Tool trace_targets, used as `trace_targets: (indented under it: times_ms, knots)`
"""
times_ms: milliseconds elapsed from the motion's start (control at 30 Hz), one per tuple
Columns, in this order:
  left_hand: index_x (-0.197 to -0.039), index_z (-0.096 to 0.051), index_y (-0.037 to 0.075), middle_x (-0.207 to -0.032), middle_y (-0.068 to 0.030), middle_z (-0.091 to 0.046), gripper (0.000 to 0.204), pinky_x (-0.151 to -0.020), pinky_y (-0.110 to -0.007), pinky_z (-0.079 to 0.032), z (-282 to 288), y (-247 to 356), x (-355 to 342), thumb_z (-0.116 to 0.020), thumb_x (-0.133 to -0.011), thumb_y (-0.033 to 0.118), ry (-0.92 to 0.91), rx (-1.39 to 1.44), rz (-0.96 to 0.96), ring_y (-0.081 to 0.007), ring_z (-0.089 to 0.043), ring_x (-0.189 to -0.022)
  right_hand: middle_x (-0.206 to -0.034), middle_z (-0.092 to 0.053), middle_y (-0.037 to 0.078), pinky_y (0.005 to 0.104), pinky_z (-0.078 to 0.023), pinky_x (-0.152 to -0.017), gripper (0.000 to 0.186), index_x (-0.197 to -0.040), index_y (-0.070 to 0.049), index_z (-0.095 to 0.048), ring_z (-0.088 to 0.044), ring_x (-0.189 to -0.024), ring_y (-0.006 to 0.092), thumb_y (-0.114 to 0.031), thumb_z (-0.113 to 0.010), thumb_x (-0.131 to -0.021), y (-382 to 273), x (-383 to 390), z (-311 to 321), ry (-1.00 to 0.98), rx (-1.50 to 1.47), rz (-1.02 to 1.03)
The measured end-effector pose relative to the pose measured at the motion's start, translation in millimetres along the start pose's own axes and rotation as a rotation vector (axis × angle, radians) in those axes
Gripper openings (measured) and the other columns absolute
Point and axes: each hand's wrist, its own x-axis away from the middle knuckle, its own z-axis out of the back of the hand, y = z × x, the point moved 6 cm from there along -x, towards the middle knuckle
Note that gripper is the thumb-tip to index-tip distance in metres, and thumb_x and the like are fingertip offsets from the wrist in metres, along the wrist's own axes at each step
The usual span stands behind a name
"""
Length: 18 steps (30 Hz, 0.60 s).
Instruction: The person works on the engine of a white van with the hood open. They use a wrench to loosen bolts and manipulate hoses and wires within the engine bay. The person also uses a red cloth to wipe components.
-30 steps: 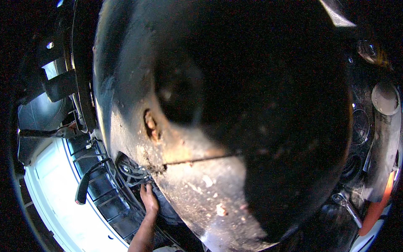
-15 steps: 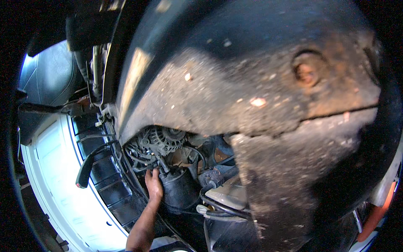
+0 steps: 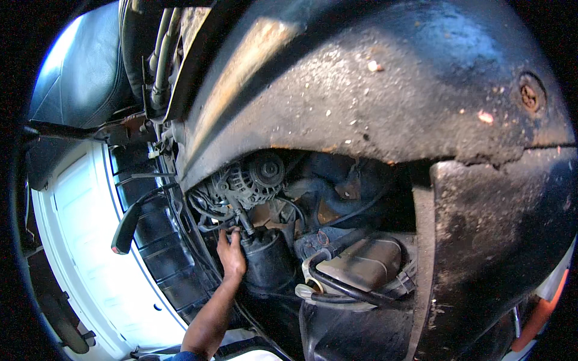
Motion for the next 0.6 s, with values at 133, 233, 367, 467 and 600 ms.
trace_targets:
  times_ms: [133,233,367,467,600]
  knots:
    - [-0.119,-0.059,-0.01,-0.116,-0.033,-0.061,0.056,-0.1,-0.047,-0.039,0.7,-1.4,-8.1,-0.057,-0.089,0.037,-0.001,0.102,-0.011,-0.0462,-0.056,-0.112,-0.091,-0.065,0.018,0.0351,-0.052,-0.061,0.057,-0.127,0.014,-0.053,-0.062,-0.071,0.0255,-0.037,-0.047,-0.102,0.2,0.1,1.9,0.019,0.019,0.05]
    - [-0.123,-0.057,-0.011,-0.12,-0.033,-0.06,0.06,-0.103,-0.047,-0.038,0.1,-0.5,-11.7,-0.057,-0.089,0.038,-0.039,0.118,-0.03,-0.0465,-0.055,-0.117,-0.082,-0.062,0.015,0.0319,-0.048,-0.053,0.056,-0.127,0.014,-0.051,-0.058,-0.063,0.0224,-0.036,-0.047,-0.102,9.8,0.3,5.9,0.071,-0.015,0.091]
    - [-0.132,-0.051,-0.014,-0.133,-0.032,-0.057,0.067,-0.11,-0.042,-0.035,-3.0,-2.9,-15.4,-0.054,-0.089,0.038,-0.066,0.189,-0.036,-0.0405,-0.053,-0.127,-0.074,-0.056,0.012,0.0288,-0.042,-0.048,0.061,-0.129,0.013,-0.047,-0.051,-0.056,0.0201,-0.041,-0.051,-0.1,42.2,-0.3,12.1,0.04,-0.214,-0.041]
    - [-0.136,-0.048,-0.013,-0.135,-0.0302,-0.056,0.069,-0.111,-0.042,-0.034,-7.2,-8.8,-20.3,-0.053,-0.092,0.039,-0.096,0.198,-0.09,-0.0415,-0.05,-0.13,-0.124,-0.061,0.018,0.0387,-0.05,-0.096,0.052,-0.136,0.005,-0.049,-0.06,-0.11,0.0263,-0.036,-0.044,-0.105,53.4,-2.2,12.9,-0.028,-0.064,-0.011]
    - [-0.137,-0.048,-0.012,-0.139,-0.0315,-0.051,0.072,-0.112,-0.045,-0.033,-12.3,-18.4,-30.8,-0.048,-0.095,0.046,-0.043,0.066,-0.215,-0.0437,-0.047,-0.132,-0.132,-0.055,0.017,0.0344,-0.046,-0.104,0.049,-0.139,0.006,-0.047,-0.056,-0.116,0.0232,-0.031,-0.041,-0.107,43.3,-3.7,13.6,0.022,-0.033,0.081]
